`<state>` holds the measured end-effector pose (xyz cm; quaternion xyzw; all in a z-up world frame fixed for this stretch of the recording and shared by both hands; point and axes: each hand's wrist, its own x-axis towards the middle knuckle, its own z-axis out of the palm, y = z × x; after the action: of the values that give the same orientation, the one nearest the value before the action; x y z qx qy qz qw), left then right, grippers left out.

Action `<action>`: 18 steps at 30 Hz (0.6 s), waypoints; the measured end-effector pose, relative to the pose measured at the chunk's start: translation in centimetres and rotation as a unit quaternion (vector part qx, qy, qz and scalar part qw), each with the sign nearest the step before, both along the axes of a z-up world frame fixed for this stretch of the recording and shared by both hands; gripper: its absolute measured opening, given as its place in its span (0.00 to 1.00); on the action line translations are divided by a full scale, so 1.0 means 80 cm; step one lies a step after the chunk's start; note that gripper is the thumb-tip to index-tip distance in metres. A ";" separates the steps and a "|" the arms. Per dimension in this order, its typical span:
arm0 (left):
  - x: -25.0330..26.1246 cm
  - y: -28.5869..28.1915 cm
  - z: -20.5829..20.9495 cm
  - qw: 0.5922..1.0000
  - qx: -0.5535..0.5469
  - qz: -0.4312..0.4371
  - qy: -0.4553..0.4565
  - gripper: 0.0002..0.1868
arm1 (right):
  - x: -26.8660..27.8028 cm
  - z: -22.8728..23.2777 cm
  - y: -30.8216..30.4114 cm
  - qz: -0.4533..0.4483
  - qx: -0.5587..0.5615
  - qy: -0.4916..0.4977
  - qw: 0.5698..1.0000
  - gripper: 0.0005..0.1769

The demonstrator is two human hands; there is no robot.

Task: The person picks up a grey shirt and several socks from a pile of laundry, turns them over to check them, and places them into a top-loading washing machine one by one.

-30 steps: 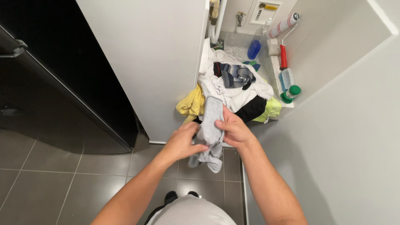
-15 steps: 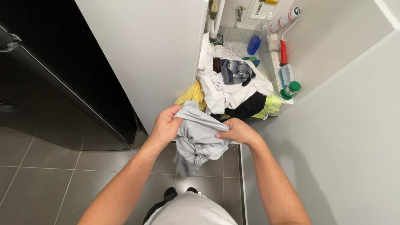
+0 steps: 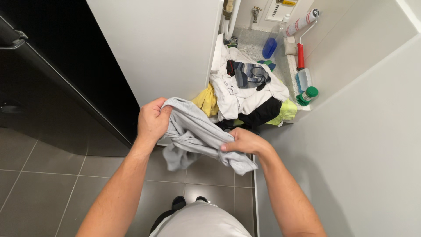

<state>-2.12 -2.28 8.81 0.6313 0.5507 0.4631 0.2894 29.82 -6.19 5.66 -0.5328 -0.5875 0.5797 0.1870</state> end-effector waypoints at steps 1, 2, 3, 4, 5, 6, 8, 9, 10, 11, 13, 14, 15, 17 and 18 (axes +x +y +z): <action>-0.005 0.004 -0.009 1.000 -0.001 0.001 0.000 0.09 | 0.001 -0.014 0.004 0.001 -0.001 0.000 1.000 0.13; -0.010 0.009 -0.018 1.000 0.011 0.013 0.016 0.08 | 0.003 -0.027 0.009 -0.058 0.009 0.069 0.996 0.09; -0.015 0.014 -0.027 0.999 0.023 0.024 0.033 0.08 | 0.005 -0.041 0.014 -0.116 0.018 0.138 0.983 0.05; -0.010 0.004 -0.017 0.999 0.023 0.024 0.032 0.08 | -0.001 -0.037 0.014 -0.116 0.018 0.137 0.984 0.05; -0.005 -0.006 -0.007 0.986 0.047 0.053 0.148 0.03 | -0.008 -0.032 0.015 -0.173 -0.025 0.247 0.953 0.05; -0.001 -0.015 0.003 0.959 0.072 0.083 0.261 0.05 | -0.015 -0.028 0.017 -0.226 -0.067 0.353 0.905 0.06; 0.029 -0.033 -0.021 0.982 0.081 0.002 0.171 0.10 | -0.023 -0.031 0.020 -0.243 -0.082 0.389 0.885 0.07; 0.045 -0.041 -0.033 0.990 0.088 -0.082 0.079 0.14 | -0.027 -0.033 0.023 -0.261 -0.097 0.424 0.862 0.08; 0.060 -0.046 -0.049 0.990 0.085 -0.083 0.077 0.14 | -0.027 -0.040 0.028 -0.263 -0.100 0.422 0.862 0.08; 0.075 -0.052 -0.065 0.987 0.057 -0.153 -0.005 0.15 | -0.027 -0.048 0.033 -0.249 -0.099 0.452 0.851 0.09; 0.093 -0.061 -0.090 0.972 0.029 -0.218 -0.088 0.16 | -0.022 -0.060 0.043 -0.231 -0.099 0.479 0.841 0.11; 0.097 -0.060 -0.098 0.966 -0.004 -0.241 -0.097 0.14 | -0.015 -0.063 0.051 -0.236 -0.096 0.499 0.828 0.12; 0.100 -0.058 -0.105 0.958 -0.038 -0.263 -0.105 0.14 | -0.008 -0.064 0.059 -0.240 -0.092 0.518 0.816 0.14; 0.098 -0.061 -0.108 0.955 -0.067 -0.275 -0.085 0.18 | -0.005 -0.050 0.050 -0.243 -0.092 0.526 0.810 0.16; 0.096 -0.064 -0.111 0.951 -0.099 -0.287 -0.064 0.23 | -0.004 -0.045 0.044 -0.246 -0.094 0.535 0.803 0.17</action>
<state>5.58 -7.38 -0.08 0.7001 0.3699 0.3433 0.5051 29.47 -2.71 2.06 -0.2800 -0.1861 0.7595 0.5569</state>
